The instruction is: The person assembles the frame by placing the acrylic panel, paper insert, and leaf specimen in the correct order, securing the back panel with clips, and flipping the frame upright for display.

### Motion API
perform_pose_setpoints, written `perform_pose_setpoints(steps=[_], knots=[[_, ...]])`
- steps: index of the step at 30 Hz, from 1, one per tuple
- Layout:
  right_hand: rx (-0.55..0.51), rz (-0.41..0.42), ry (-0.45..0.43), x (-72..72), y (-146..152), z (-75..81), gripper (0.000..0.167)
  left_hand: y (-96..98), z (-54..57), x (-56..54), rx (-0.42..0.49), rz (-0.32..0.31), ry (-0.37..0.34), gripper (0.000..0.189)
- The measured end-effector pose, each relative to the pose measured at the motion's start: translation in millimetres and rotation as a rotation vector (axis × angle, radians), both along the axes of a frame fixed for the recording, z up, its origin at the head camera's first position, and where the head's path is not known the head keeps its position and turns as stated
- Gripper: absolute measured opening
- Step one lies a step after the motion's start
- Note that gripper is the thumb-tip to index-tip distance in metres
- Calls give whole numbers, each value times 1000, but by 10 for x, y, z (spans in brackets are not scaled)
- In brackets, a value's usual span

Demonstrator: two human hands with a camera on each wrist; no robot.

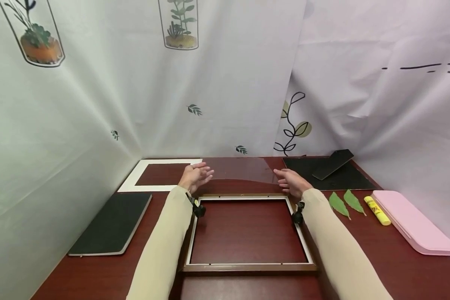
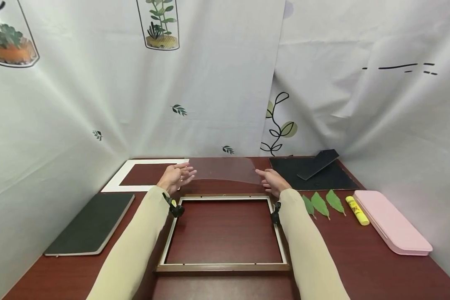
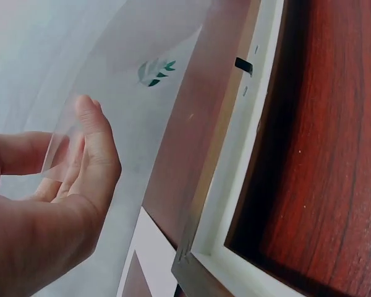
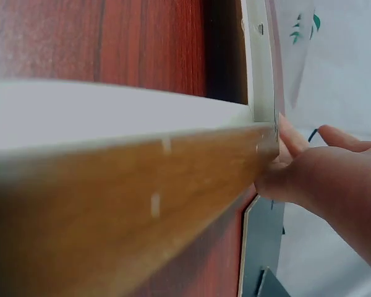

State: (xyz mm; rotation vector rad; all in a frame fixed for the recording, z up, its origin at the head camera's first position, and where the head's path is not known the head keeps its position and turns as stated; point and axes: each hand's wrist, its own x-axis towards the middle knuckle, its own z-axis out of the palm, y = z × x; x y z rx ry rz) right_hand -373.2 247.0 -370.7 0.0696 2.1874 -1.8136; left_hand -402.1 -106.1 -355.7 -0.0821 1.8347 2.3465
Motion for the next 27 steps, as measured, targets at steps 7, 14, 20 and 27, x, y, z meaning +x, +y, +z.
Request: perform_pose_setpoints(steps=[7, 14, 20, 27], knots=[[-38, 50, 81, 6, 53, -19, 75, -81, 8, 54, 1, -39, 6, 62], [-124, 78, 138, 33, 183, 34, 72, -90, 22, 133, -13, -86, 41, 59], [-147, 95, 173, 121, 293, 30, 70, -120, -50, 251, -92, -148, 68, 59], [-169, 158, 205, 253, 355, 30, 70, -172, -86, 401, -134, -234, 95, 56]])
